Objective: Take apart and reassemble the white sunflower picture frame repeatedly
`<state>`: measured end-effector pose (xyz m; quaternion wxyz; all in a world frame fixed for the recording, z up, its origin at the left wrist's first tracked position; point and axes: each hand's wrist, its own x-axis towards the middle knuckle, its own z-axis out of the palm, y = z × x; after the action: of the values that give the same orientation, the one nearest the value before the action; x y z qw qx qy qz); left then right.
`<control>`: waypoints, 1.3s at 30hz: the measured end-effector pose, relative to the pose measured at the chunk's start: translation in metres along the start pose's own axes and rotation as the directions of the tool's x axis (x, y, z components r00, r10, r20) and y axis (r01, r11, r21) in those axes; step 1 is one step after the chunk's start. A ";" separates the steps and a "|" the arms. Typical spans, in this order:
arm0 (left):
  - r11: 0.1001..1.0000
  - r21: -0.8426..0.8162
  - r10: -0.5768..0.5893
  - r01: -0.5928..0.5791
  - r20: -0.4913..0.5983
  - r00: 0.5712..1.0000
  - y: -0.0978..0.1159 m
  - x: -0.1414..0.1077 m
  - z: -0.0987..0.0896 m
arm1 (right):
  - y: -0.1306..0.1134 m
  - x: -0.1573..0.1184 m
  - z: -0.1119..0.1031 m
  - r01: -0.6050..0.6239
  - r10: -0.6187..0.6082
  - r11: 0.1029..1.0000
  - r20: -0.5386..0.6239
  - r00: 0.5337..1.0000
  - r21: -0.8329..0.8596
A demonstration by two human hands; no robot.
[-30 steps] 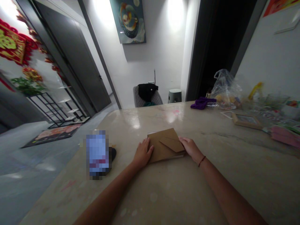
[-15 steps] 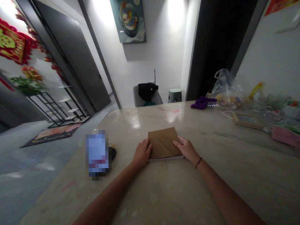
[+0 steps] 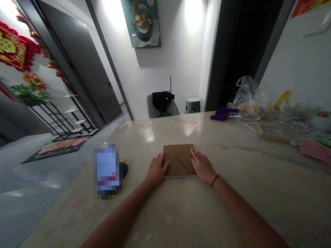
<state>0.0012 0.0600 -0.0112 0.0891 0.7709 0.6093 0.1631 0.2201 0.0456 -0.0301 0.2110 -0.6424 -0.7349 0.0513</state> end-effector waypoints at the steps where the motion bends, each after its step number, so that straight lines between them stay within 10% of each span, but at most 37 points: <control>1: 1.000 0.006 0.006 -0.006 0.002 1.000 0.001 -0.001 0.000 | 0.000 0.000 -0.001 0.019 -0.019 1.000 0.033 0.999 0.011; 26: 0.998 0.028 0.055 -0.062 0.202 0.978 0.011 -0.005 -0.017 | 0.007 0.003 -0.012 0.025 -0.061 0.990 0.260 0.964 0.139; 33: 0.999 0.042 0.022 -0.027 0.115 0.993 0.019 -0.009 -0.012 | 0.002 -0.001 -0.014 0.039 -0.062 0.992 0.201 0.978 0.118; 39: 0.991 0.118 -0.062 0.065 -0.029 0.998 0.021 -0.017 -0.004 | -0.008 -0.004 -0.014 0.013 -0.008 0.999 -0.109 0.994 0.039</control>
<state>0.0152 0.0380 -0.0024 0.0406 0.7528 0.6433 0.1333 0.2181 0.0373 -0.0155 0.2639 -0.6360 -0.7245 0.0296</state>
